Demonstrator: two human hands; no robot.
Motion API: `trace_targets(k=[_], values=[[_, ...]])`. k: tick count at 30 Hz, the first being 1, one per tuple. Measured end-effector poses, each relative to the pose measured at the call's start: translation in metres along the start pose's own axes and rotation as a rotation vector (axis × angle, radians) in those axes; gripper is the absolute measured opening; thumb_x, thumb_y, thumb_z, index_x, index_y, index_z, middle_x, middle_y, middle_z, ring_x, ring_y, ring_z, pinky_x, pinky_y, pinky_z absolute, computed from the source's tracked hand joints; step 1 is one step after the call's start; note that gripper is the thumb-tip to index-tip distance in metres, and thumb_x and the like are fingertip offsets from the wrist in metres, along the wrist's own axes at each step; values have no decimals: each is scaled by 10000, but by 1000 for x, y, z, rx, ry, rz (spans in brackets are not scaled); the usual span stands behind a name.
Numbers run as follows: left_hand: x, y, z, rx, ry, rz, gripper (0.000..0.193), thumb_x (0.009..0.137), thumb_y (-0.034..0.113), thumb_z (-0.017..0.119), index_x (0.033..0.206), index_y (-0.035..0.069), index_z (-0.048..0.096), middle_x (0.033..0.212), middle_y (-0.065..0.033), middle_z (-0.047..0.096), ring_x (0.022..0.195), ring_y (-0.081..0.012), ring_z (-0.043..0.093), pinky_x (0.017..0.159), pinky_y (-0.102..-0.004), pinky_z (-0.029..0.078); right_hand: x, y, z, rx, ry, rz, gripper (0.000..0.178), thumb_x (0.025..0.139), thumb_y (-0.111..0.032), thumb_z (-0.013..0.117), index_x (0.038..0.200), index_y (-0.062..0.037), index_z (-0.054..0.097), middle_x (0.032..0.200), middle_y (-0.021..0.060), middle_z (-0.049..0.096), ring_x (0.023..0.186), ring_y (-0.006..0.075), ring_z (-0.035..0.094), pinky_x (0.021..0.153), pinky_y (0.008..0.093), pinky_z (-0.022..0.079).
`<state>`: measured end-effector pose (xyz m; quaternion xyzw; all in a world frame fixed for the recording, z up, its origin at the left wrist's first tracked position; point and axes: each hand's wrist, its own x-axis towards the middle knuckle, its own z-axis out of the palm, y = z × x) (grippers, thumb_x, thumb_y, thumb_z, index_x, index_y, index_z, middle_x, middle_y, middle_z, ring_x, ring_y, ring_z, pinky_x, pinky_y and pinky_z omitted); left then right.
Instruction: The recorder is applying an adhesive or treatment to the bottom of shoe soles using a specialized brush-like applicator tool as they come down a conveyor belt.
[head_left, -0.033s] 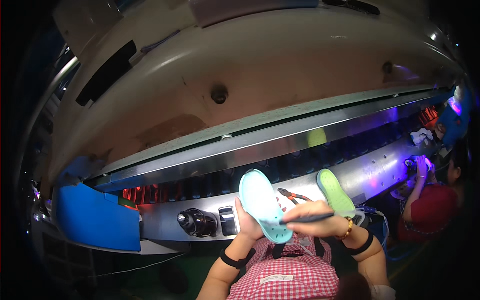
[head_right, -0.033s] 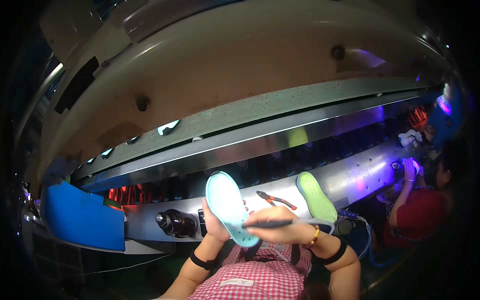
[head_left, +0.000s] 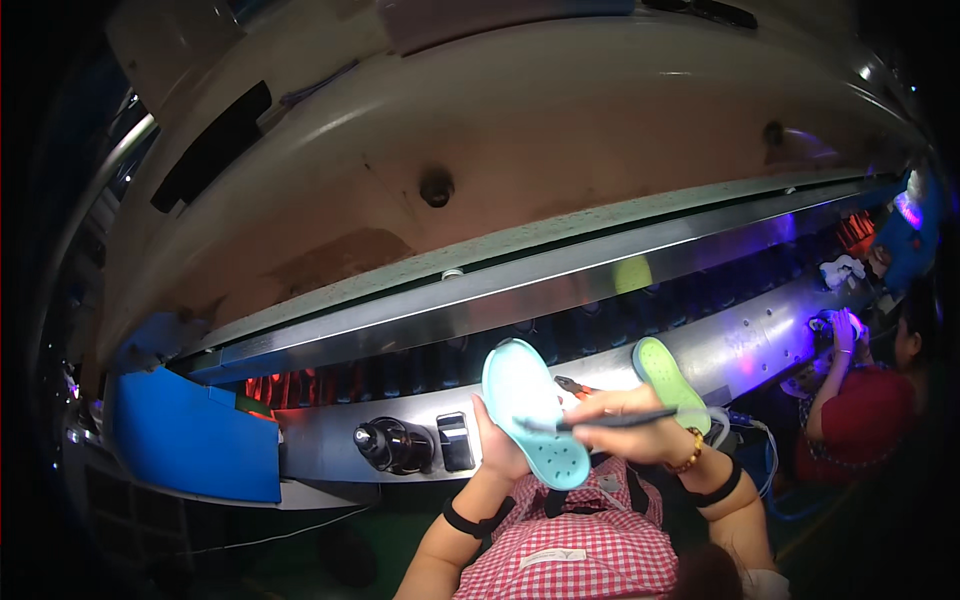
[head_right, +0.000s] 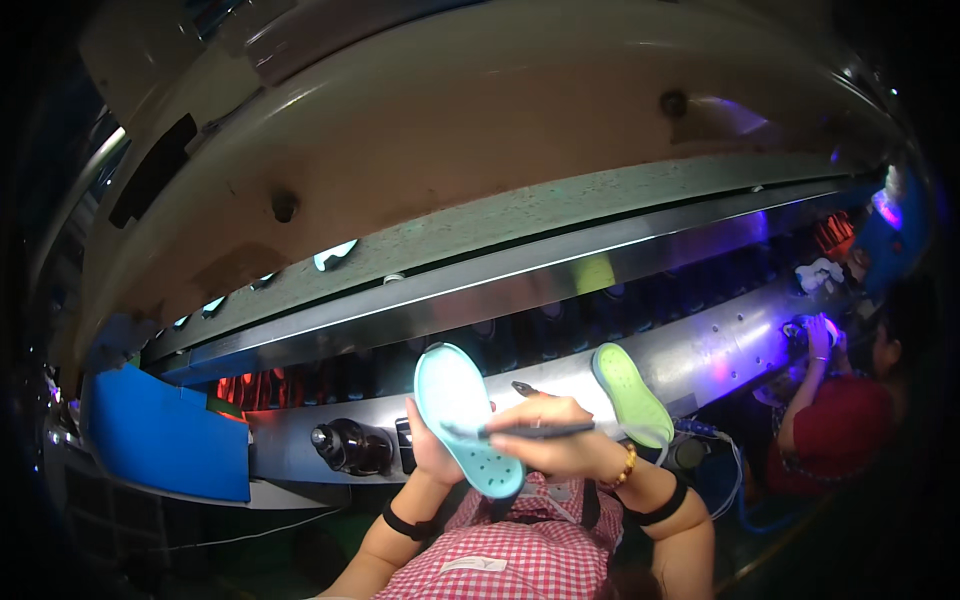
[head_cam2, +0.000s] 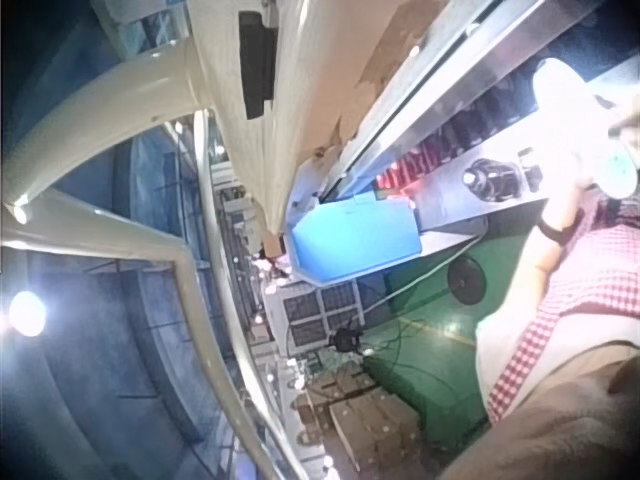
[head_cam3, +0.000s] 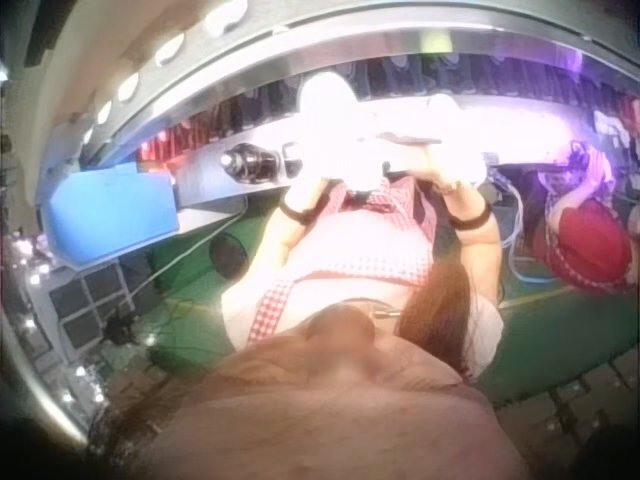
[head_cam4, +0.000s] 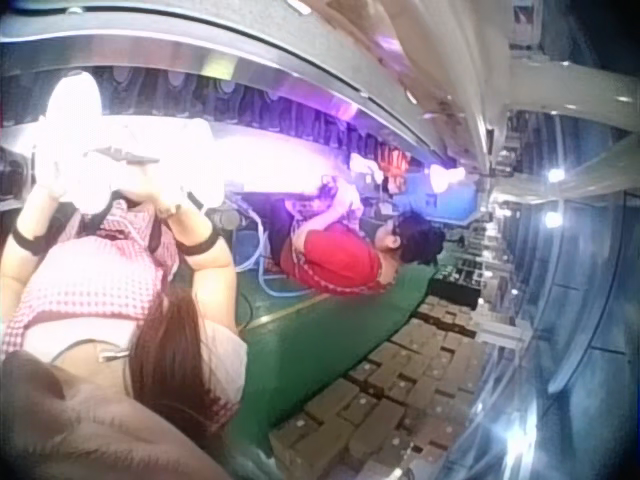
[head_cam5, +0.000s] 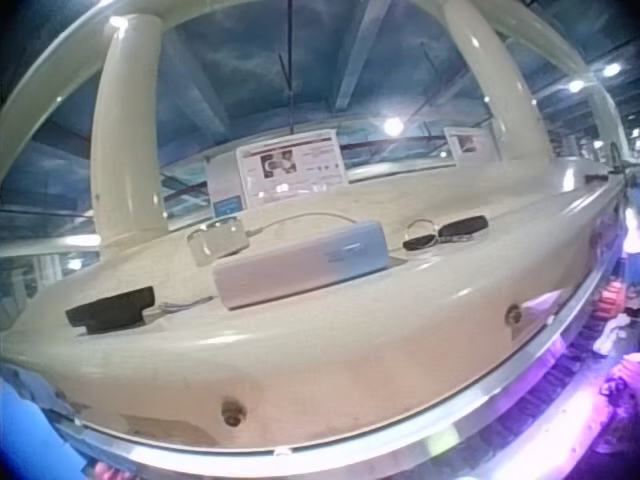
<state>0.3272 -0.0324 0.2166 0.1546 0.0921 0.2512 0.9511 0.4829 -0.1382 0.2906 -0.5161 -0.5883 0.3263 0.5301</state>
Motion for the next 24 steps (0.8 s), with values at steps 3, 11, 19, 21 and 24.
trace_targets(k=[3, 11, 19, 21, 24], values=[[4, -9, 16, -217, -84, -59, 718, 846, 628, 190, 1293, 92, 361, 1164, -162, 517, 1043, -332, 519, 916, -453, 411, 17, 11, 5, 101, 165, 102, 186, 742, -8, 647, 924, 30, 638, 840, 109, 653, 747, 129, 623, 688, 253, 508], [2, 3, 9, -14, -228, -62, 736, 823, 648, 229, 1257, 78, 395, 1112, -169, 535, 988, -345, 540, 830, -478, 460, 16, 3, 0, 318, 78, 84, 185, 758, -72, 654, 935, -19, 650, 856, 72, 656, 750, 106, 608, 695, 264, 486], [4, 15, 33, 269, 22, 258, 814, 794, 692, 166, 1154, 21, 453, 897, -212, 570, 769, -309, 572, 691, -413, 482, 11, 0, -5, 150, -37, 3, 191, 759, -38, 647, 945, 4, 634, 887, 110, 650, 829, 153, 616, 726, 255, 480], [9, 18, 31, 242, 59, 262, 846, 775, 716, 157, 1137, 13, 461, 891, -215, 565, 756, -312, 568, 685, -412, 480, 13, 1, -6, 174, -45, 22, 183, 755, -22, 644, 936, 2, 637, 867, 114, 648, 808, 163, 617, 733, 268, 481], [6, 27, 24, 161, 25, 263, 885, 763, 737, 101, 1121, 13, 463, 889, -201, 571, 778, -299, 573, 690, -404, 479, 7, -5, 0, 179, -298, -245, 172, 744, -13, 649, 915, 3, 638, 873, 124, 646, 849, 215, 615, 787, 316, 474]])
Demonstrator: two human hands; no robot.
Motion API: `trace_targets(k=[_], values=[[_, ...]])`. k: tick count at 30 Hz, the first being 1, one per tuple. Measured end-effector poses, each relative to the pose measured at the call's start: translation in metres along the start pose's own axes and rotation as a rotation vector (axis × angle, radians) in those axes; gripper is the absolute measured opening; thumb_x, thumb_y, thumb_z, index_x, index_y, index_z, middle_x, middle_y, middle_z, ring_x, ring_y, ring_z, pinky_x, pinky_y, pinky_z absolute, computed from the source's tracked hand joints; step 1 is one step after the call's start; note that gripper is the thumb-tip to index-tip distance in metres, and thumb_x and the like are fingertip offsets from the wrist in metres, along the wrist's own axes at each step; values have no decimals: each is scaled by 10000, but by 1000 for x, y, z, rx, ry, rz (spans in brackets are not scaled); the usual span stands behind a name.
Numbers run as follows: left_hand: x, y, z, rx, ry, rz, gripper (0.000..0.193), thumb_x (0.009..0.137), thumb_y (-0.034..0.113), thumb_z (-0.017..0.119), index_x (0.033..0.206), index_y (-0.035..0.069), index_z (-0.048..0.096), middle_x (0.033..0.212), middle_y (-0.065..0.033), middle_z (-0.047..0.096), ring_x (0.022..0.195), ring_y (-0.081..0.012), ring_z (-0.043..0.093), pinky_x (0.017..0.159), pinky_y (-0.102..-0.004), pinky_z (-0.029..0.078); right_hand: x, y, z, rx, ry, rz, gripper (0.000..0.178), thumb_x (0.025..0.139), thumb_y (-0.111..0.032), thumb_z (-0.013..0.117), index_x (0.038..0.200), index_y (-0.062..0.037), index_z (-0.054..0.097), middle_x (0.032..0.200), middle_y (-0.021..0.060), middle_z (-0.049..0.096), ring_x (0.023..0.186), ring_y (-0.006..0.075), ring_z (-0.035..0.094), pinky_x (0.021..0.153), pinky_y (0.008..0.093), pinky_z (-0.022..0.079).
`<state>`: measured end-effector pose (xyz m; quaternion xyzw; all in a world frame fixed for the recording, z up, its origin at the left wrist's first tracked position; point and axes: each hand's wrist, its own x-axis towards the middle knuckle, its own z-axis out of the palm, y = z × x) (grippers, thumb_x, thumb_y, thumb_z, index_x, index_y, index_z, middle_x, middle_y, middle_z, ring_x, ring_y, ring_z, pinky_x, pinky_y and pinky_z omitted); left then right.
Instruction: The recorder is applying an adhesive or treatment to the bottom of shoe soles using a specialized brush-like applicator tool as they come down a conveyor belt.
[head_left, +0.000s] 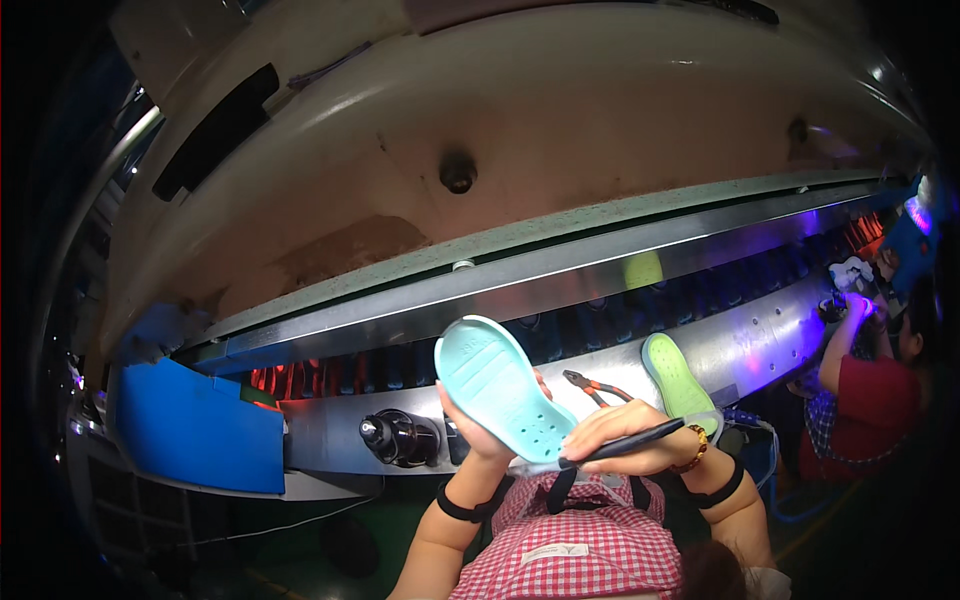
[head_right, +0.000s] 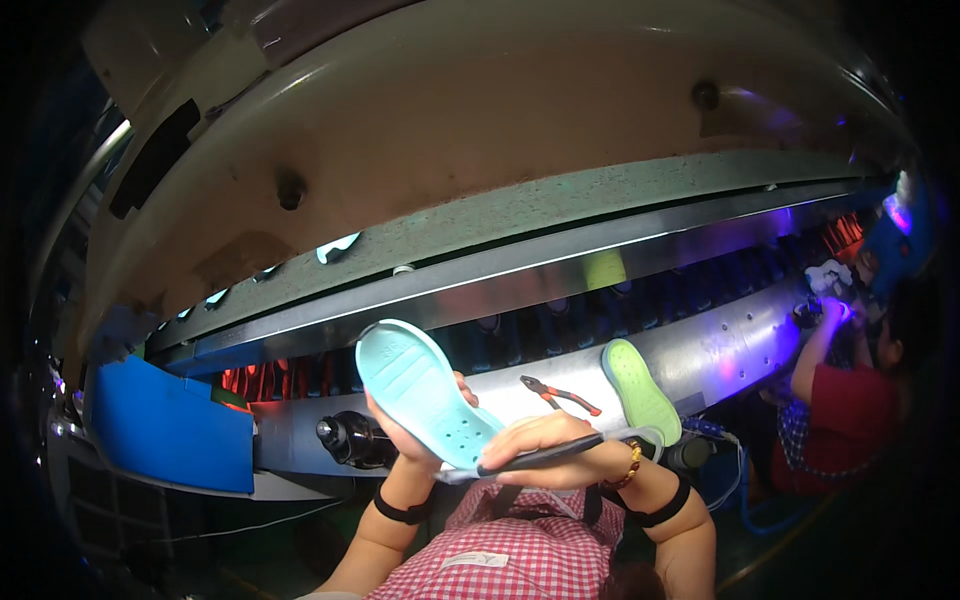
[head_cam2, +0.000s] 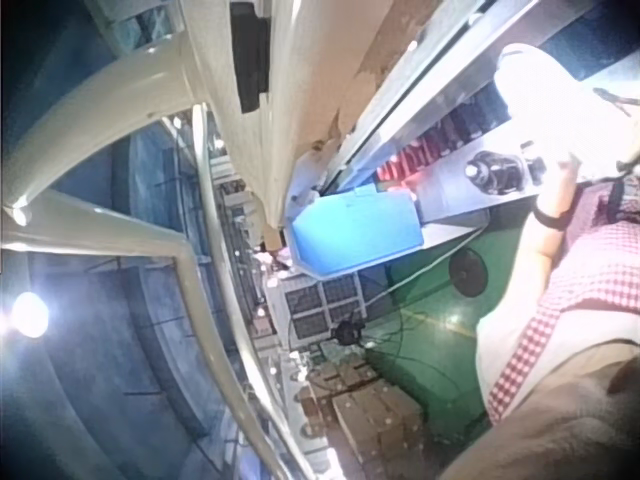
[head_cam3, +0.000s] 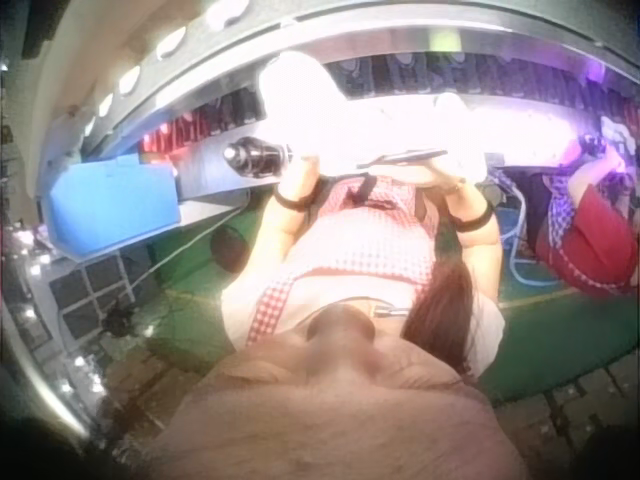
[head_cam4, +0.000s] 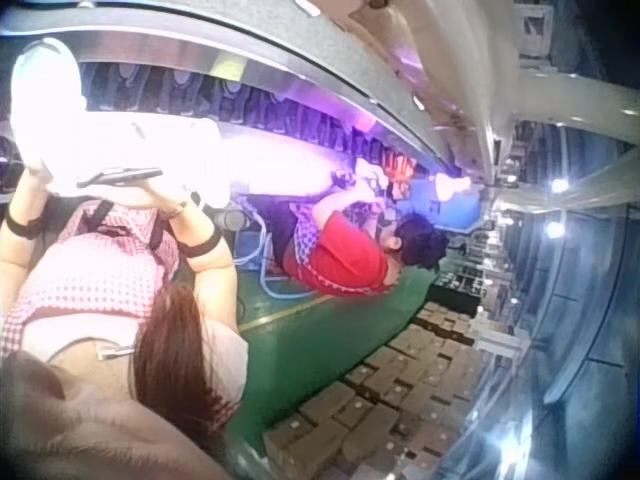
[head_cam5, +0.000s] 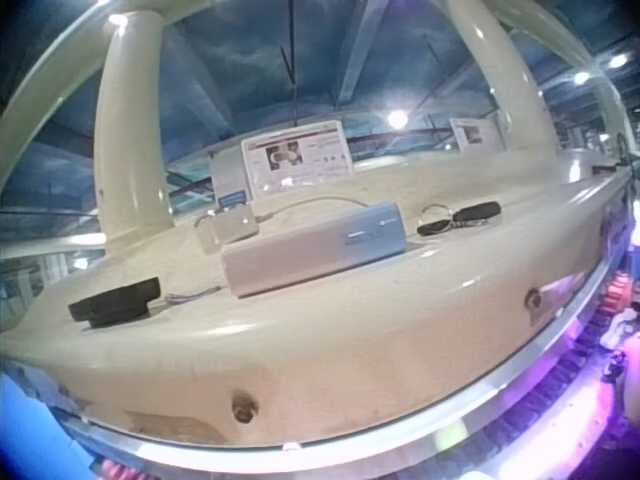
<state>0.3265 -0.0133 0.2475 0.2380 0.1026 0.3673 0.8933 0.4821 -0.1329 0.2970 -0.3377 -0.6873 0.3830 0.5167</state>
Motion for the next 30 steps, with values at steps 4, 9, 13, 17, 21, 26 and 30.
trace_targets(k=[4, 9, 13, 17, 21, 26, 30], values=[[3, 3, 16, 66, 84, 158, 904, 750, 753, 93, 1104, 9, 464, 855, -202, 569, 717, -302, 573, 652, -400, 477, -7, 13, -12, -207, 228, 23, 193, 723, -9, 668, 913, 8, 634, 931, 131, 642, 901, 244, 608, 826, 339, 464], [6, 9, 13, 109, 86, 307, 902, 744, 759, 87, 1089, 16, 465, 803, -203, 565, 672, -291, 568, 617, -388, 474, -11, 5, -7, -68, 43, 26, 190, 723, -1, 662, 910, 17, 631, 915, 136, 643, 905, 248, 606, 824, 341, 465], [12, 14, 18, 232, 71, 315, 899, 743, 761, 105, 1111, 23, 462, 812, -206, 569, 675, -293, 571, 613, -383, 479, -9, 12, -6, -69, 301, 117, 205, 707, 10, 671, 908, 17, 635, 926, 134, 644, 939, 243, 598, 843, 343, 458], [13, 18, 19, 113, 16, 274, 899, 750, 760, 114, 1152, 26, 440, 841, -209, 571, 707, -302, 579, 630, -389, 486, -13, 14, -10, 31, 110, 118, 198, 704, 18, 665, 901, 8, 647, 947, 121, 646, 989, 241, 574, 890, 355, 428], [6, 15, 30, -68, 49, 121, 916, 768, 755, 148, 1277, 18, 343, 1070, -225, 522, 916, -312, 551, 812, -417, 456, -21, 33, 2, 365, 373, 233, 190, 731, 33, 630, 919, 10, 635, 964, 138, 636, 1017, 233, 551, 915, 357, 409], [-12, -10, 18, -109, -86, -31, 712, 858, 558, 333, 1293, -6, 332, 1121, -223, 516, 983, -324, 555, 861, -441, 460, -11, 13, 12, 497, 428, 399, 186, 758, 16, 627, 944, 20, 630, 970, 118, 639, 907, 177, 600, 850, 279, 455], [-8, -1, -19, 144, -142, -131, 602, 874, 444, 408, 1270, -7, 368, 1131, -205, 526, 946, -317, 584, 834, -412, 476, -10, -4, -8, 257, 113, 309, 217, 746, 23, 641, 963, 12, 637, 937, 100, 651, 761, 111, 612, 670, 232, 496]])
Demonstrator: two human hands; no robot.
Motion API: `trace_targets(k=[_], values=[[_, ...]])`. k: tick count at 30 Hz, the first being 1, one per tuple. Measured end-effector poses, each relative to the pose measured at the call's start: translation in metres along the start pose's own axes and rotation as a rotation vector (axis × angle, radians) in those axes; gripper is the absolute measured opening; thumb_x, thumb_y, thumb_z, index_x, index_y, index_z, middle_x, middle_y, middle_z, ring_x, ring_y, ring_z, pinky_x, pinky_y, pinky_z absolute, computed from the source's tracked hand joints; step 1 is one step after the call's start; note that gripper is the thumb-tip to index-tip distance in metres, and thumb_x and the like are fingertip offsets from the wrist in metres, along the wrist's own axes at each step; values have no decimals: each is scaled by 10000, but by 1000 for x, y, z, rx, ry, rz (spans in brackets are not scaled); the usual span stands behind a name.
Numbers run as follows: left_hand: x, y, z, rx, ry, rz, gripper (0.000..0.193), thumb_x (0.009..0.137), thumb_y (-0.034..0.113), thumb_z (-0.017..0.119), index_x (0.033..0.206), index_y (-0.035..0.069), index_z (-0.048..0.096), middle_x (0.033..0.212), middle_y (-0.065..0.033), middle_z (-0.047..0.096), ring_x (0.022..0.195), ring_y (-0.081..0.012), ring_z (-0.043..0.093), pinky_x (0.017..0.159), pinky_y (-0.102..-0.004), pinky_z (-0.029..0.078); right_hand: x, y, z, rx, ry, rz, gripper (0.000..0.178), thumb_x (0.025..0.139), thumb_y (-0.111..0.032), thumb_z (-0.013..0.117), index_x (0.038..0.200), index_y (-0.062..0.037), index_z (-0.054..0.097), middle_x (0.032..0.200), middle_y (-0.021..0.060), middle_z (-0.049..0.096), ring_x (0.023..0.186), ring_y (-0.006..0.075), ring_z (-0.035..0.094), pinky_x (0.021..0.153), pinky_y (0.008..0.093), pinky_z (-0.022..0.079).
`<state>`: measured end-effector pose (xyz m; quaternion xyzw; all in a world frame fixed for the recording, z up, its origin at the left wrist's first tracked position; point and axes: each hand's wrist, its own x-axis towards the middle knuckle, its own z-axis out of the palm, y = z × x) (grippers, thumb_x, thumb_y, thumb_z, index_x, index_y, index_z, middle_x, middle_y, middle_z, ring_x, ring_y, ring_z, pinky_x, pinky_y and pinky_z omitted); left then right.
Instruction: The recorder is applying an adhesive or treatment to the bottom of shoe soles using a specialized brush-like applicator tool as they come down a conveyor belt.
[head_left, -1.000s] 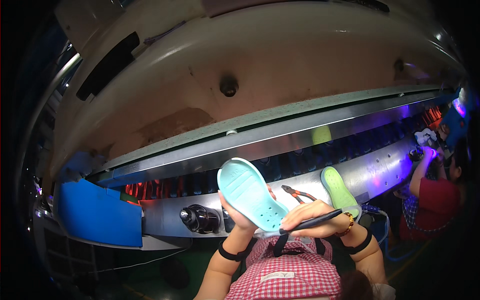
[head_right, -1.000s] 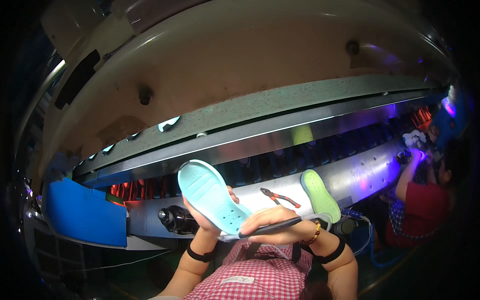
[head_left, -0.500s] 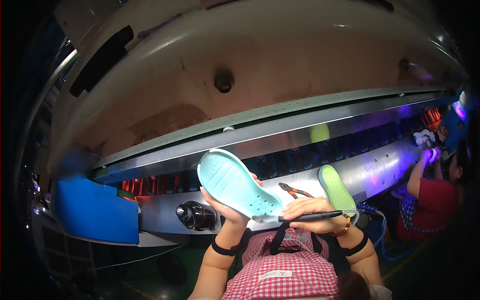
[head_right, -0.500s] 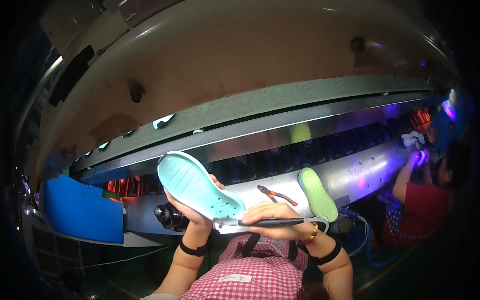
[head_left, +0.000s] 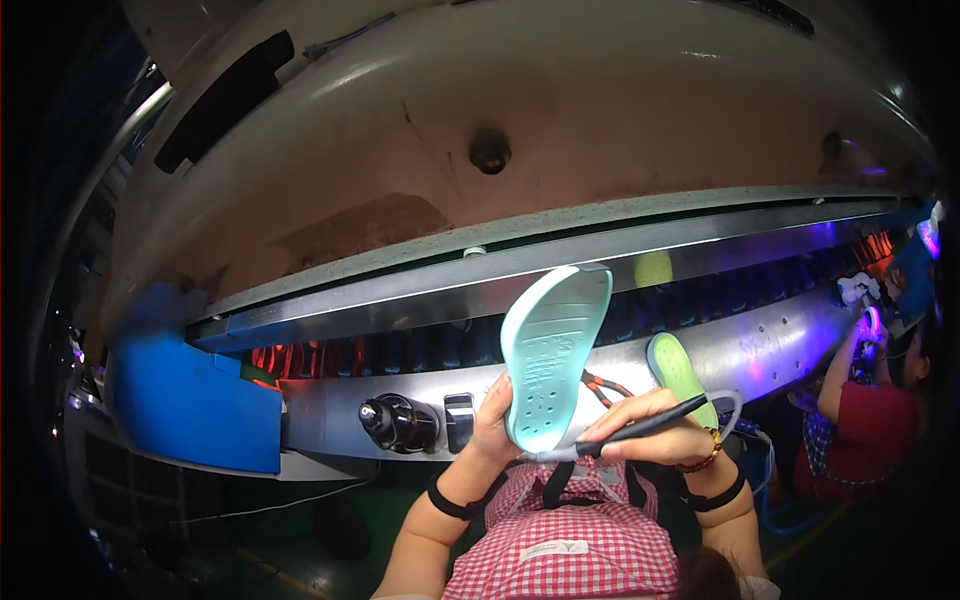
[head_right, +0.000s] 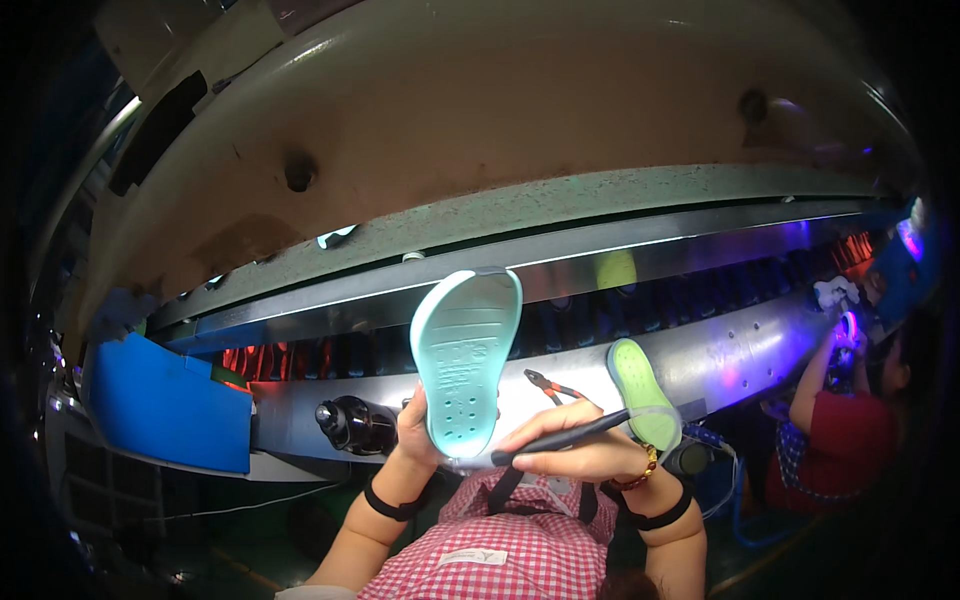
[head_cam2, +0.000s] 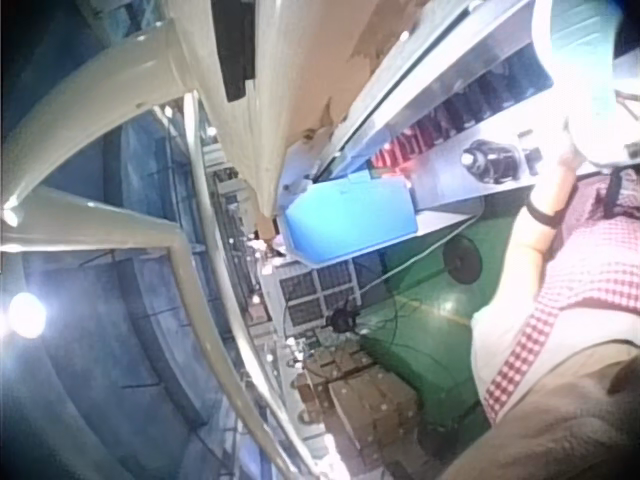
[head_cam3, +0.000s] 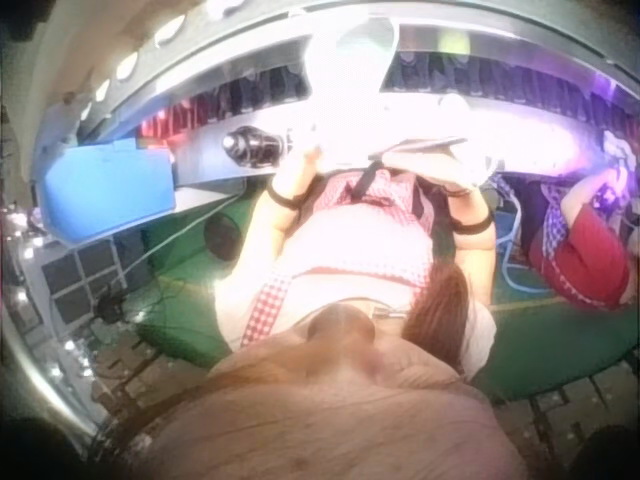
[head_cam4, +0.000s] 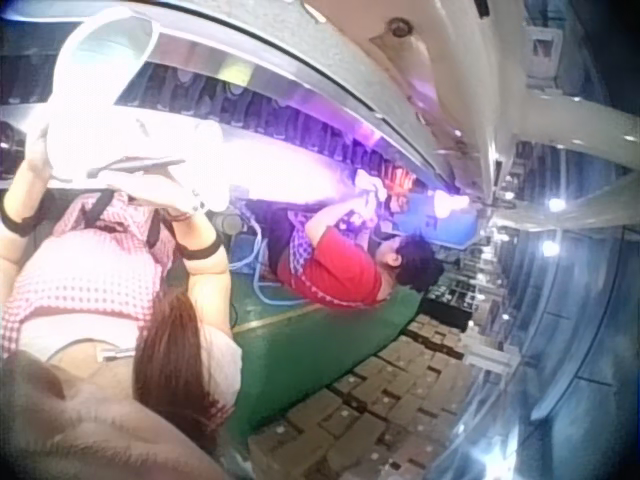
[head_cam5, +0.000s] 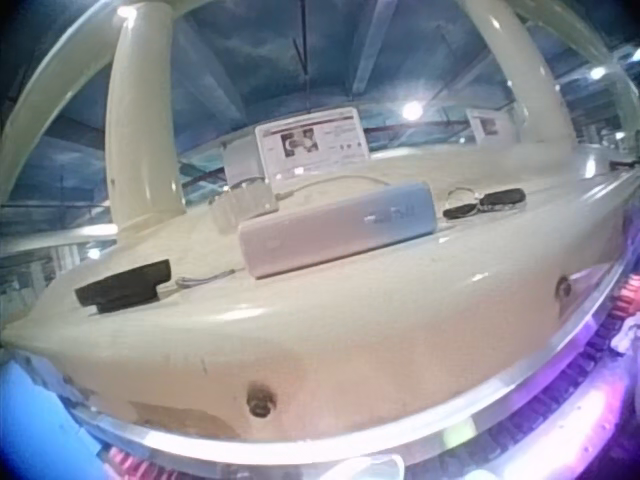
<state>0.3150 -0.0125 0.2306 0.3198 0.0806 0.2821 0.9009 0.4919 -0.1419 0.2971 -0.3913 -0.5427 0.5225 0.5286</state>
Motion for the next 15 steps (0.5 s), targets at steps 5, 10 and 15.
trace_targets(k=[5, 10, 15], values=[[10, 20, 7, 102, -93, -99, 446, 881, 318, 483, 1147, -39, 469, 1000, -133, 595, 867, -175, 603, 766, -292, 489, 12, 6, 0, -355, -129, -237, 205, 746, -38, 659, 945, 2, 630, 949, 106, 645, 775, 177, 638, 694, 261, 504], [11, 30, 14, 198, -16, -342, 358, 907, 267, 463, 1095, -31, 532, 960, -110, 616, 820, -143, 613, 719, -268, 500, 11, -11, -11, -340, -76, -92, 214, 759, -29, 644, 970, -1, 619, 960, 128, 641, 897, 231, 621, 784, 293, 486], [12, 36, 12, 322, -6, -575, 356, 905, 282, 478, 1072, -21, 556, 944, -102, 621, 814, -136, 613, 715, -253, 501, 15, -16, -9, -384, -302, -181, 215, 750, -14, 647, 963, -5, 619, 950, 139, 643, 869, 252, 633, 741, 315, 509]])
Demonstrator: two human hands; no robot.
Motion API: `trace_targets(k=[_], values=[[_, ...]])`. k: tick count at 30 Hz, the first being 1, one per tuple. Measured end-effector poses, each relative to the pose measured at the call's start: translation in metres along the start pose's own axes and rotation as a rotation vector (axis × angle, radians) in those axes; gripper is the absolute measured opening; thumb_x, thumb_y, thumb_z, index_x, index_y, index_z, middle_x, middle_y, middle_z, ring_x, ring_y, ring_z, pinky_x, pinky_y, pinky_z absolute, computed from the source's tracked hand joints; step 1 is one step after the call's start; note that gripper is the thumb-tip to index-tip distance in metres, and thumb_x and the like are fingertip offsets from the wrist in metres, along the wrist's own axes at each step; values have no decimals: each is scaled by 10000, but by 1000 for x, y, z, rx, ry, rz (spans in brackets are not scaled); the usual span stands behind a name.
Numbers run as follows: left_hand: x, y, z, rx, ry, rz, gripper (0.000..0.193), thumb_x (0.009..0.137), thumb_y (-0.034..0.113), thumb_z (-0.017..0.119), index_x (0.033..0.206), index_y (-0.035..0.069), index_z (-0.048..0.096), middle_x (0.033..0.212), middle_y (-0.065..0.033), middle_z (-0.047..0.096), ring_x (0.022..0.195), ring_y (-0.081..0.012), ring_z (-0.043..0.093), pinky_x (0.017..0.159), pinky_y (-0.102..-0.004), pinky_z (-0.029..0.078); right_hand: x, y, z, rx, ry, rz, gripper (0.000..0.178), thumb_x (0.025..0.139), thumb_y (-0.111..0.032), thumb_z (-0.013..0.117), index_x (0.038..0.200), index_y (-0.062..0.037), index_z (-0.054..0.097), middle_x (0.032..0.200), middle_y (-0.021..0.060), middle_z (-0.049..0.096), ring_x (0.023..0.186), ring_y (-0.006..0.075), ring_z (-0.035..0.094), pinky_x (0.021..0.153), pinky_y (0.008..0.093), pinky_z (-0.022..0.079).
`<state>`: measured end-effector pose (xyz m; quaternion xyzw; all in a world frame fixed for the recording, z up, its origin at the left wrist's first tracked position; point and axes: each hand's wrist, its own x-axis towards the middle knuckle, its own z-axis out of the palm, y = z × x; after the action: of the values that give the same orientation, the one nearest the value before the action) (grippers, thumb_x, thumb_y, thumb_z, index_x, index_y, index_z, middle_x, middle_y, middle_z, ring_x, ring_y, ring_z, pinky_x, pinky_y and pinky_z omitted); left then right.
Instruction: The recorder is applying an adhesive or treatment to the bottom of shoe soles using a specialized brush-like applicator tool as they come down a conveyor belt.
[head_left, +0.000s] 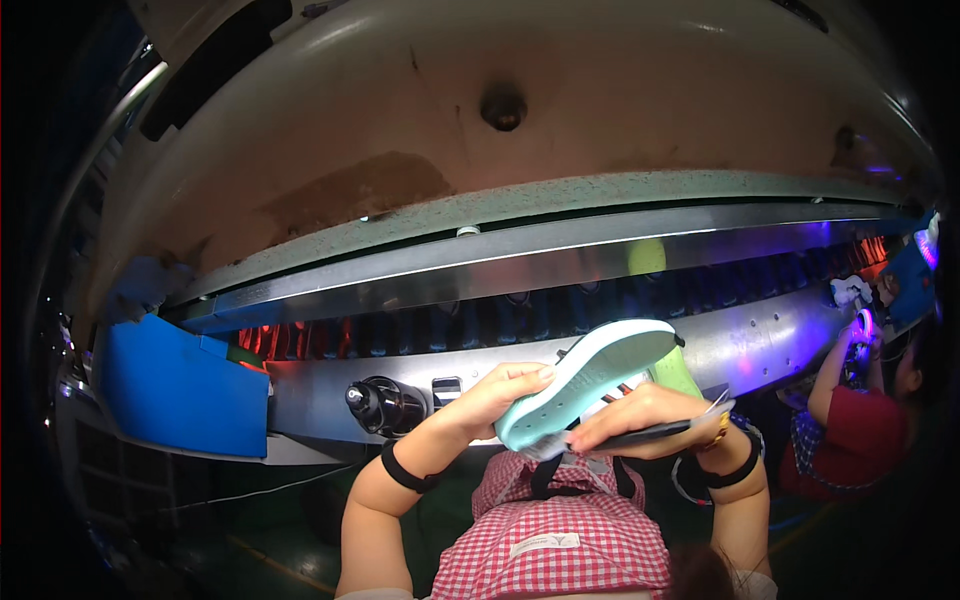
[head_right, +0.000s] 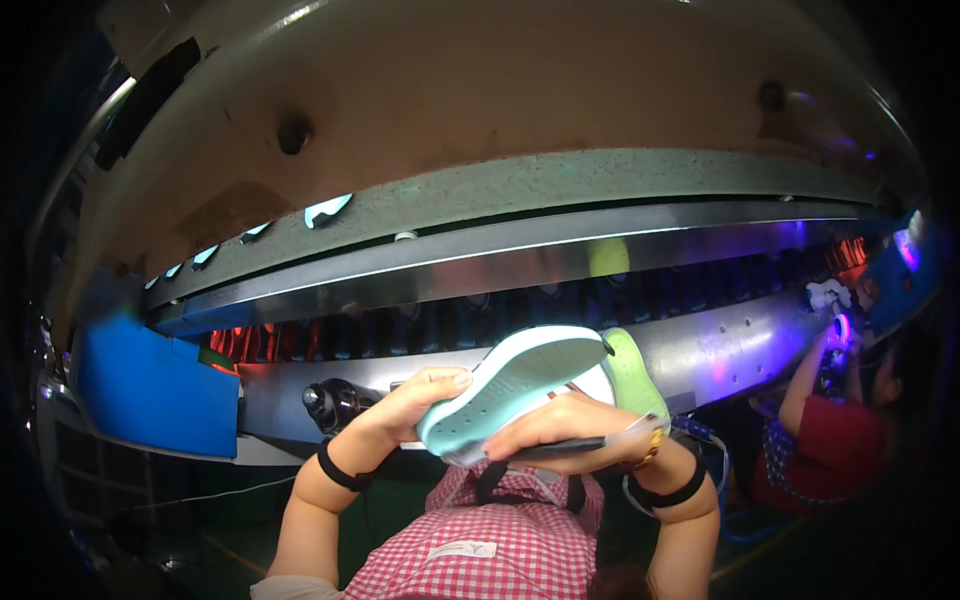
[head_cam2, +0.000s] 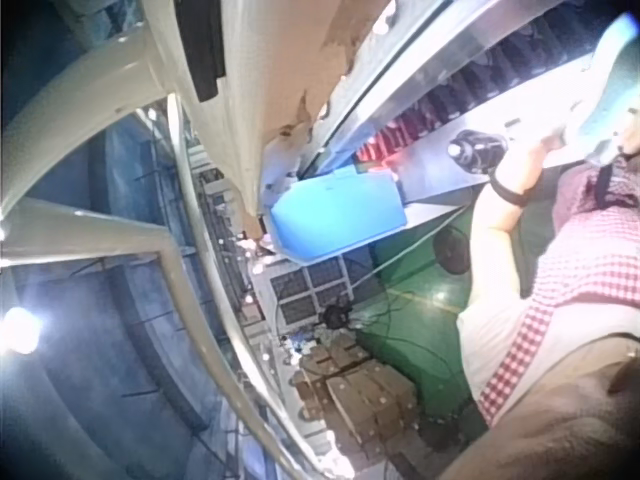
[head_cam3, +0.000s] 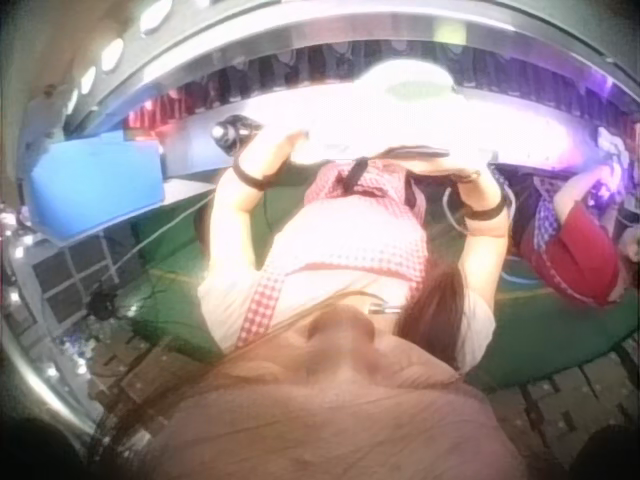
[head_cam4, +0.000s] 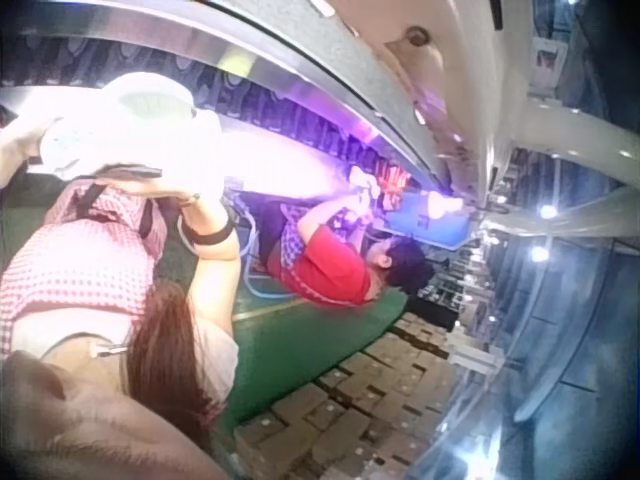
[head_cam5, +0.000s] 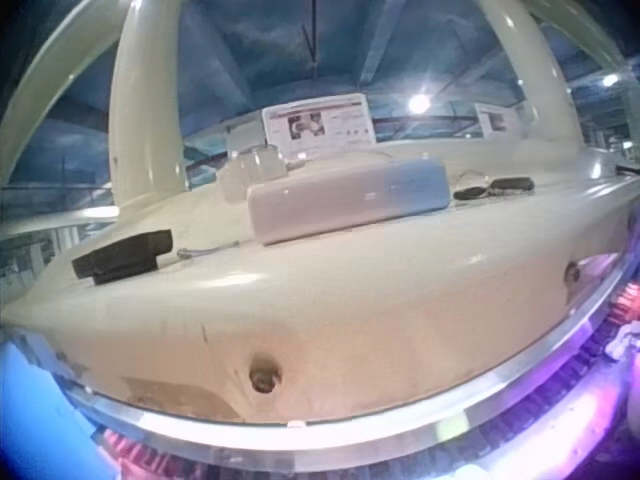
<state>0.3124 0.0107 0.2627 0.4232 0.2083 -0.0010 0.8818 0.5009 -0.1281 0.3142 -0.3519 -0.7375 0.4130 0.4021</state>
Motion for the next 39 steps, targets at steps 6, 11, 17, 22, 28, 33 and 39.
trace_targets(k=[6, 11, 17, 22, 28, 33, 39], values=[[-7, 23, 15, 147, -117, -105, 441, 883, 249, 482, 1207, -50, 463, 1059, -126, 581, 902, -154, 576, 766, -265, 471, -4, 0, -13, 35, -75, 41, 229, 741, -27, 648, 968, -26, 625, 981, 124, 640, 919, 243, 623, 777, 322, 503], [-14, 7, -6, 17, -106, -59, 493, 862, 272, 499, 1225, -57, 441, 1116, -121, 558, 912, -147, 561, 774, -263, 457, -8, -11, -23, -61, -35, 45, 235, 745, 10, 623, 978, -19, 618, 985, 129, 638, 937, 247, 617, 790, 319, 500], [-30, 10, -14, 115, -16, 47, 481, 828, 269, 513, 1169, -69, 489, 1099, -137, 569, 908, -171, 566, 798, -269, 441, -27, 1, -14, 8, -2, 97, 215, 748, 32, 625, 958, -11, 633, 994, 136, 637, 951, 256, 612, 834, 317, 477], [-48, 28, 8, 189, 135, 220, 487, 831, 244, 518, 1196, -75, 465, 1093, -159, 573, 939, -177, 566, 812, -267, 446, -26, 13, -3, 10, 253, 112, 198, 730, 17, 651, 927, -11, 639, 982, 129, 642, 940, 231, 620, 818, 316, 488], [-17, -22, -47, -767, -320, 382, 859, 807, 701, 226, 1249, -10, 417, 1229, -195, 477, 1138, -331, 459, 962, -457, 361, -22, -12, -3, 8, 301, -98, 231, 629, -13, 725, 851, 9, 663, 860, 155, 663, 864, 264, 629, 798, 350, 478], [20, -40, -2, -732, -116, 344, 849, 798, 715, 179, 1335, 69, 303, 1244, -238, 438, 1130, -370, 448, 961, -509, 345, -8, 26, 14, 7, 559, 153, 191, 705, -37, 685, 891, 0, 659, 881, 130, 654, 837, 207, 627, 749, 288, 486], [23, -46, 1, -605, 120, 525, 821, 803, 709, 167, 1258, 60, 380, 1149, -174, 508, 1070, -332, 495, 946, -498, 368, 5, 13, 37, -360, 346, -19, 176, 666, -36, 677, 836, -42, 632, 810, 104, 644, 750, 242, 632, 688, 301, 498]])
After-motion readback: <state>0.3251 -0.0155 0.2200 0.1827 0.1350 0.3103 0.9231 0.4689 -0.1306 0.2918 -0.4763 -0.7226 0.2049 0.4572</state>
